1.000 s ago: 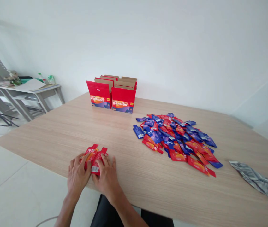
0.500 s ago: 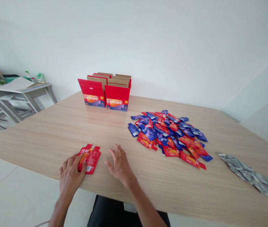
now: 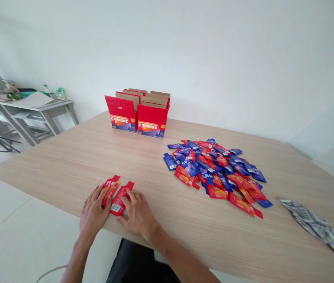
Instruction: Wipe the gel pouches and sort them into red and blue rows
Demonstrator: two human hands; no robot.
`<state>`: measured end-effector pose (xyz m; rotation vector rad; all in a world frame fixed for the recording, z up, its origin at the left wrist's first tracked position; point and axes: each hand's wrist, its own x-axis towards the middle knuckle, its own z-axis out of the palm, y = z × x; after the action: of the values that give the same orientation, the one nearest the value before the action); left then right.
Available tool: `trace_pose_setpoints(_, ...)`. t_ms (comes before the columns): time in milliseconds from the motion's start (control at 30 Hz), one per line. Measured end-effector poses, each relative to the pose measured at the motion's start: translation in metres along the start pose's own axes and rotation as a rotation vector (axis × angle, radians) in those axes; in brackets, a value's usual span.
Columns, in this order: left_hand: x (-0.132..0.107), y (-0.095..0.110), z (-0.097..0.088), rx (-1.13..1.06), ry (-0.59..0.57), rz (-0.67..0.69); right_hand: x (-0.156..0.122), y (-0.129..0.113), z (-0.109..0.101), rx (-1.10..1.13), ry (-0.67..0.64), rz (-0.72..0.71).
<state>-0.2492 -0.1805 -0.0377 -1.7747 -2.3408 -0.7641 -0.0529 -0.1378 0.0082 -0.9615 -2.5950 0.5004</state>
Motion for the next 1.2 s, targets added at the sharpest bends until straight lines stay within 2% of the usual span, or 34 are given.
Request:
trace_pose_setpoints(133, 0.0, 0.002, -0.001, 0.012, 0.023, -0.016, -0.017, -0.003, -0.011, -0.066, -0.047, 0.117)
trace_pose_setpoints(267, 0.0, 0.003, 0.0, 0.018, 0.029, -0.006, -0.026, -0.002, -0.012, -0.105, -0.075, 0.21)
trace_pose_setpoints(500, 0.0, 0.002, 0.001, 0.022, 0.051, 0.009, -0.009, -0.016, -0.007, -0.165, -0.015, 0.29)
trace_pose_setpoints(700, 0.0, 0.0, 0.002, 0.016, 0.064, 0.03, -0.004, -0.026, -0.019, -0.169, -0.04, 0.369)
trace_pose_setpoints(800, 0.001, 0.001, 0.001, 0.02, 0.056, 0.016, -0.012, -0.017, -0.025, -0.112, 0.014, 0.43)
trace_pose_setpoints(933, 0.001, 0.001, 0.0, 0.03, 0.034, 0.003, -0.027, 0.004, -0.031, -0.034, 0.16, 0.537)
trace_pose_setpoints(1000, 0.001, 0.0, 0.001, 0.029, 0.032, 0.007, -0.034, 0.015, -0.032, -0.029, 0.186, 0.582)
trace_pose_setpoints(1100, 0.001, -0.001, 0.001, 0.023, 0.039, 0.019, -0.043, 0.028, -0.034, 0.002, 0.173, 0.589)
trace_pose_setpoints(1200, 0.001, -0.001, 0.001, 0.013, 0.044, 0.028, -0.048, 0.037, -0.032, -0.019, 0.248, 0.523)
